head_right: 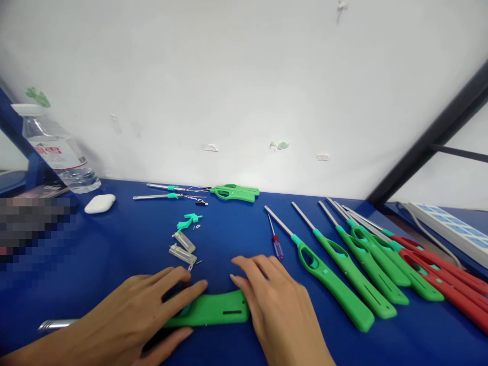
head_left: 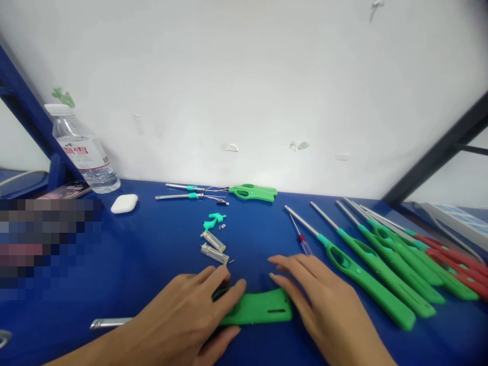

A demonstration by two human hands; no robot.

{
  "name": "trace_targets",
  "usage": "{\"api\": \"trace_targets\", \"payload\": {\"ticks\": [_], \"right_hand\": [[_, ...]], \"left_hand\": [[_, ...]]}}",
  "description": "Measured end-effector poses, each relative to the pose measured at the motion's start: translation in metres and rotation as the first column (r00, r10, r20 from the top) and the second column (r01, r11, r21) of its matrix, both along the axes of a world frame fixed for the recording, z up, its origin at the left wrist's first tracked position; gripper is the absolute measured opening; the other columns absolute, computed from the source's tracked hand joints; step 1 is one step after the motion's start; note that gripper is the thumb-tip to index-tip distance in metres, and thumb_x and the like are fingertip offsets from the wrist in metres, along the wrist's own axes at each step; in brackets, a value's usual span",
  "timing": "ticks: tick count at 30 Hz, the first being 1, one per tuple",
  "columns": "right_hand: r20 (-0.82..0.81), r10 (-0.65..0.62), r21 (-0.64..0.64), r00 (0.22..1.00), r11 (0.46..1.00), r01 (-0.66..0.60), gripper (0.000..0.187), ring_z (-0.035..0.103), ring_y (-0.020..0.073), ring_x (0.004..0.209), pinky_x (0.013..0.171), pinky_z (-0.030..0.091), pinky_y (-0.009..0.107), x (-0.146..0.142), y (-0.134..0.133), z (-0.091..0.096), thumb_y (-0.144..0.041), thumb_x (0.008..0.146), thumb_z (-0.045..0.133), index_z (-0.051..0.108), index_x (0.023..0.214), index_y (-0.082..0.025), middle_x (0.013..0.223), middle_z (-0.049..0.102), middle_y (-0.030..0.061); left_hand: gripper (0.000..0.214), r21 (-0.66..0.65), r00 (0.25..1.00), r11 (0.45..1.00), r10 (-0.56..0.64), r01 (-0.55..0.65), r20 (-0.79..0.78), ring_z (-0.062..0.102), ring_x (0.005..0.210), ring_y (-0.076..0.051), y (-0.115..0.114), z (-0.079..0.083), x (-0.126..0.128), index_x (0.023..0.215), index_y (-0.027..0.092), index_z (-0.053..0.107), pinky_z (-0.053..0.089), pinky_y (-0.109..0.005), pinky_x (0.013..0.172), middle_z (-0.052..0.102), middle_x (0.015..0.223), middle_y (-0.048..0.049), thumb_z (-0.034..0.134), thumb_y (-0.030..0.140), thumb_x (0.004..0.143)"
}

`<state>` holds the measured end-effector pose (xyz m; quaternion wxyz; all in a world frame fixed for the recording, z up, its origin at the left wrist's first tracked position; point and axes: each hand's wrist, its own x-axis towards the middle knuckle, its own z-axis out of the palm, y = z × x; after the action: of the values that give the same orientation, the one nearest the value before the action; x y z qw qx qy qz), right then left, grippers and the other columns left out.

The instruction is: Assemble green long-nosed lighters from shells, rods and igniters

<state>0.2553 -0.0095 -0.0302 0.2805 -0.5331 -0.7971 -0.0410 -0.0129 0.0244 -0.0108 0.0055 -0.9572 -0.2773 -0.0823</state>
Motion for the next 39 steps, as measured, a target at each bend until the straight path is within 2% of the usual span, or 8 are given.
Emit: {"api": "trace_targets", "payload": {"ticks": [7, 12, 17, 22, 26, 28, 33, 39], "right_hand": [[0.095, 0.212, -0.231, 0.973, 0.955, -0.185, 0.019, 0.076, 0.0234, 0.103, 0.083, 0.06, 0.034, -0.035, 0.056, 0.038, -0.016, 0.098, 0.076, 0.075, 0.114, -0.027, 0.107, 0.079, 0.0008], [0.066, 0.211, -0.266, 0.975, 0.946, -0.187, 0.008, 0.073, 0.0216, 0.097, 0.078, 0.055, 0.031, -0.052, 0.067, 0.022, -0.017, 0.102, 0.072, 0.073, 0.105, -0.024, 0.101, 0.076, 0.0014], [-0.056, 0.216, -0.272, 0.975, 0.936, -0.223, 0.017, 0.072, 0.018, 0.09, 0.078, 0.052, 0.028, -0.047, 0.07, 0.014, -0.01, 0.103, 0.064, 0.068, 0.094, -0.023, 0.094, 0.074, -0.0006], [-0.233, 0.153, -0.249, 0.96, 0.945, -0.211, 0.022, 0.07, 0.0132, 0.069, 0.065, 0.05, 0.023, -0.025, 0.058, 0.03, -0.008, 0.107, 0.054, 0.06, 0.094, -0.024, 0.079, 0.073, -0.0056], [-0.339, 0.067, -0.171, 0.938, 0.976, -0.132, 0.016, 0.078, 0.0163, 0.086, 0.078, 0.059, 0.025, -0.006, 0.032, 0.037, -0.018, 0.107, 0.056, 0.065, 0.117, -0.027, 0.093, 0.079, -0.0015], [-0.402, 0.013, -0.114, 0.915, 0.991, -0.065, 0.027, 0.08, 0.0167, 0.084, 0.076, 0.062, 0.024, 0.001, 0.017, 0.033, -0.025, 0.105, 0.064, 0.069, 0.13, -0.03, 0.095, 0.08, -0.0017], [-0.446, -0.002, -0.024, 0.895, 1.0, -0.01, 0.009, 0.082, 0.0191, 0.09, 0.08, 0.065, 0.023, 0.009, -0.007, 0.009, -0.03, 0.101, 0.073, 0.082, 0.102, -0.032, 0.1, 0.084, -0.0006], [-0.423, -0.068, -0.032, 0.903, 0.998, 0.06, 0.003, 0.08, 0.0165, 0.081, 0.079, 0.064, 0.021, 0.006, -0.017, -0.009, -0.03, 0.098, 0.079, 0.081, 0.1, -0.032, 0.092, 0.083, -0.0047]], "left_hand": [[0.044, -0.115, 0.997, 0.993, -0.016, 0.007, -0.078, 0.074, 0.107, -0.033, -0.001, 0.008, 0.001, 0.145, 0.021, 0.058, 0.069, -0.048, 0.077, 0.071, 0.13, -0.0115, 0.062, 0.021, 0.102], [0.04, -0.129, 0.996, 0.992, -0.004, -0.007, -0.088, 0.074, 0.107, -0.034, -0.003, 0.009, 0.001, 0.142, 0.02, 0.059, 0.069, -0.05, 0.078, 0.072, 0.127, -0.0116, 0.062, 0.022, 0.102], [0.033, -0.153, 0.998, 0.988, 0.0, -0.01, -0.065, 0.072, 0.108, -0.035, -0.004, 0.007, -0.002, 0.136, 0.022, 0.063, 0.069, -0.053, 0.076, 0.072, 0.127, -0.0105, 0.06, 0.023, 0.103], [0.035, -0.126, 0.998, 0.992, 0.028, -0.034, -0.05, 0.071, 0.112, -0.036, -0.002, 0.007, 0.0, 0.139, 0.019, 0.062, 0.069, -0.053, 0.081, 0.07, 0.134, -0.0137, 0.054, 0.02, 0.106], [0.054, -0.113, 0.994, 0.993, -0.029, 0.017, -0.105, 0.071, 0.112, -0.035, 0.001, 0.011, 0.002, 0.154, 0.026, 0.052, 0.068, -0.05, 0.081, 0.069, 0.133, -0.013, 0.054, 0.011, 0.101], [0.065, -0.11, 0.992, 0.993, -0.05, 0.038, -0.112, 0.071, 0.112, -0.034, 0.002, 0.012, 0.001, 0.161, 0.029, 0.045, 0.068, -0.047, 0.081, 0.068, 0.132, -0.0134, 0.055, 0.01, 0.099], [0.077, -0.116, 0.994, 0.991, -0.074, 0.064, -0.085, 0.067, 0.123, -0.036, 0.003, 0.005, -0.004, 0.164, 0.029, 0.039, 0.066, -0.047, 0.089, 0.062, 0.143, -0.0146, 0.061, 0.011, 0.093], [0.072, -0.138, 0.995, 0.986, -0.1, 0.096, -0.025, 0.066, 0.123, -0.033, 0.007, 0.0, -0.006, 0.166, 0.033, 0.035, 0.066, -0.047, 0.089, 0.062, 0.14, -0.0121, 0.052, 0.01, 0.099]]}}
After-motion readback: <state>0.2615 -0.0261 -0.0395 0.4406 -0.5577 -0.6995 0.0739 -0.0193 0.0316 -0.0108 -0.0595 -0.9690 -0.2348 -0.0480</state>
